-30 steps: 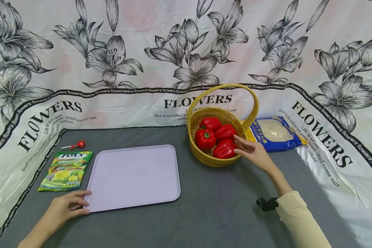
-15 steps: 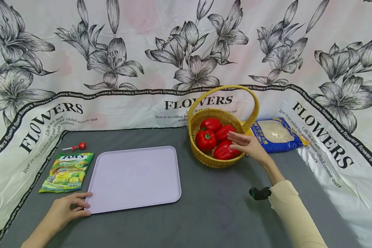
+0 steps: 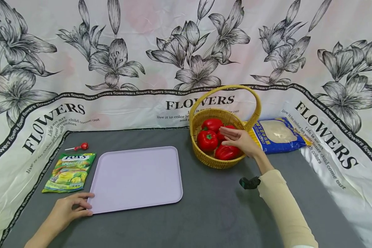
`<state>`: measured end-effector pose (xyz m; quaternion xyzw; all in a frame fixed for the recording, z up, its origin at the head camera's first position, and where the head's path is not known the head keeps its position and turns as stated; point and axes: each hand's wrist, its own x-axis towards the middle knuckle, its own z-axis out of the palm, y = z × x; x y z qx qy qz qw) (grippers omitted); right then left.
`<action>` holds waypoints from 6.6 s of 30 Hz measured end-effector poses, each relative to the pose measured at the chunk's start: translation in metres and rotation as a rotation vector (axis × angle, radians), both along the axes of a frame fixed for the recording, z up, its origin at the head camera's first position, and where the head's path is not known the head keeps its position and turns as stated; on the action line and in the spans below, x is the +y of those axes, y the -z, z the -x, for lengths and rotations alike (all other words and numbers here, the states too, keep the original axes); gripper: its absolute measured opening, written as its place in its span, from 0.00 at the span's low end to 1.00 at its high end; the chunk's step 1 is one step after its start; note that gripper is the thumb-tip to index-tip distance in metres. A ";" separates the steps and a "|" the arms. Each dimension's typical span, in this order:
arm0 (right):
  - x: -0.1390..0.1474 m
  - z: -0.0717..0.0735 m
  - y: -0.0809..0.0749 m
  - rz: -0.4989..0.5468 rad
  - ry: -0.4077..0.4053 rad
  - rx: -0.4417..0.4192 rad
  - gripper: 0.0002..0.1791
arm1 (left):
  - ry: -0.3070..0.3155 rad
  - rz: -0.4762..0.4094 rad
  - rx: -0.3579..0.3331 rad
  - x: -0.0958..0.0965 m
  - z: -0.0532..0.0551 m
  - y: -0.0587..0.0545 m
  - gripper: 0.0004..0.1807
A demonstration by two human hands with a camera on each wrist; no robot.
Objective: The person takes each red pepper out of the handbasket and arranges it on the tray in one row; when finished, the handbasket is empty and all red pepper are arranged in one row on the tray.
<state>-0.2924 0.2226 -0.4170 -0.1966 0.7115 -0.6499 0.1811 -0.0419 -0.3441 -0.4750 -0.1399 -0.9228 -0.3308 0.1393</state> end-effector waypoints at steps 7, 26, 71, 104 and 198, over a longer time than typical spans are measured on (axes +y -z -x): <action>-0.006 0.007 -0.006 -0.014 0.012 -0.029 0.34 | -0.007 0.002 -0.004 -0.001 0.000 0.002 0.16; -0.028 0.027 -0.008 -0.161 -0.097 -0.005 0.34 | -0.024 0.030 -0.045 0.001 0.000 0.000 0.16; -0.055 0.023 -0.016 -0.446 -0.085 0.163 0.37 | 0.022 -0.001 0.008 -0.002 -0.002 0.004 0.17; -0.042 -0.022 -0.058 -0.247 0.162 -0.211 0.35 | 0.036 -0.002 0.072 0.000 -0.004 0.006 0.21; -0.349 -0.036 0.026 -0.220 -0.143 0.050 0.37 | -0.126 0.133 -0.089 0.009 -0.020 0.004 0.18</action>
